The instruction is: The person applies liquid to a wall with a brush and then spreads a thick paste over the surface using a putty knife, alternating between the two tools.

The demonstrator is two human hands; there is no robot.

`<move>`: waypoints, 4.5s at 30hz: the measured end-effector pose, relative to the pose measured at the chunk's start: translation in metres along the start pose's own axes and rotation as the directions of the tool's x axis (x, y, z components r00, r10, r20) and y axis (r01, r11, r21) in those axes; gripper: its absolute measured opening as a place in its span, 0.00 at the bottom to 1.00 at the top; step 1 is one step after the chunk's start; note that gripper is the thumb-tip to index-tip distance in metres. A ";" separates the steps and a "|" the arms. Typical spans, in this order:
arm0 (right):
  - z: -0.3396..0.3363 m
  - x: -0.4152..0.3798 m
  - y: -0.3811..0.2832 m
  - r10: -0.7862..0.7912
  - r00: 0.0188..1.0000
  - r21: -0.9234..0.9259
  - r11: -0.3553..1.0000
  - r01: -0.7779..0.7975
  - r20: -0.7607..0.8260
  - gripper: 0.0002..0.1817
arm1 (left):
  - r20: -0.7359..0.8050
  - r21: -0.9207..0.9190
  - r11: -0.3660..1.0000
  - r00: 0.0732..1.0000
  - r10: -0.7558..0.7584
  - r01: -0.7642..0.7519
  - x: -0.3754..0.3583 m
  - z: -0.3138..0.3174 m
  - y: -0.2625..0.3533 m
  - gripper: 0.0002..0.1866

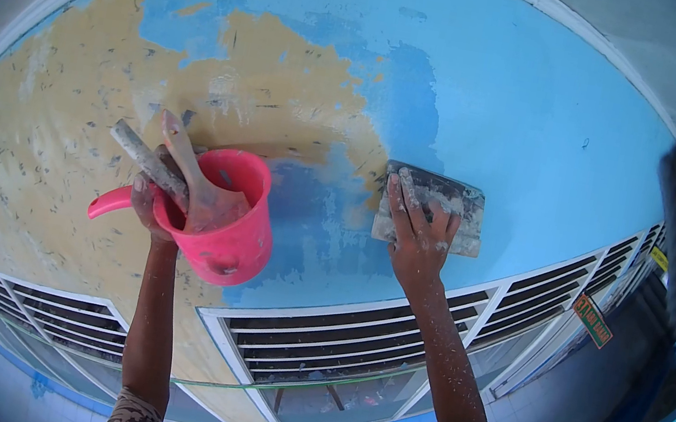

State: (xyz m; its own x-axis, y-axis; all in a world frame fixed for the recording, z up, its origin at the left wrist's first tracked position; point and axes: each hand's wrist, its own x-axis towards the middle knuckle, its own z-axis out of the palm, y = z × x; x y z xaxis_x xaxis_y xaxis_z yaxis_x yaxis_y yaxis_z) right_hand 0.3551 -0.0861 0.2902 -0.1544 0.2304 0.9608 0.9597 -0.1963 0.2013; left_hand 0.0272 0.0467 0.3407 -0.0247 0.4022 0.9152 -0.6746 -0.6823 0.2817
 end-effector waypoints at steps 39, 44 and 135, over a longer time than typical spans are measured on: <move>-0.003 0.038 0.012 -0.105 0.988 0.088 0.989 0.116 -0.114 0.41 | 0.002 0.229 0.969 0.996 0.089 -0.087 -0.006 -0.011 -0.012 0.43; 0.000 0.029 0.018 -0.137 0.986 0.055 0.988 0.143 -0.100 0.41 | 0.018 0.231 0.963 0.990 0.139 -0.140 -0.004 -0.011 -0.013 0.41; -0.010 0.082 -0.035 -0.076 0.992 0.162 0.983 0.091 -0.101 0.48 | 0.021 0.230 0.959 0.986 0.166 -0.166 -0.008 -0.004 -0.012 0.38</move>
State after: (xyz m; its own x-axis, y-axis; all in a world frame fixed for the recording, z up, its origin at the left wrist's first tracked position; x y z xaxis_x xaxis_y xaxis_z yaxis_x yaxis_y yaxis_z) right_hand 0.3063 -0.0697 0.3635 -0.2496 0.1467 0.9572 0.9669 -0.0172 0.2547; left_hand 0.0322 0.0540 0.3291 -0.1205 0.2702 0.9552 -0.4727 -0.8618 0.1841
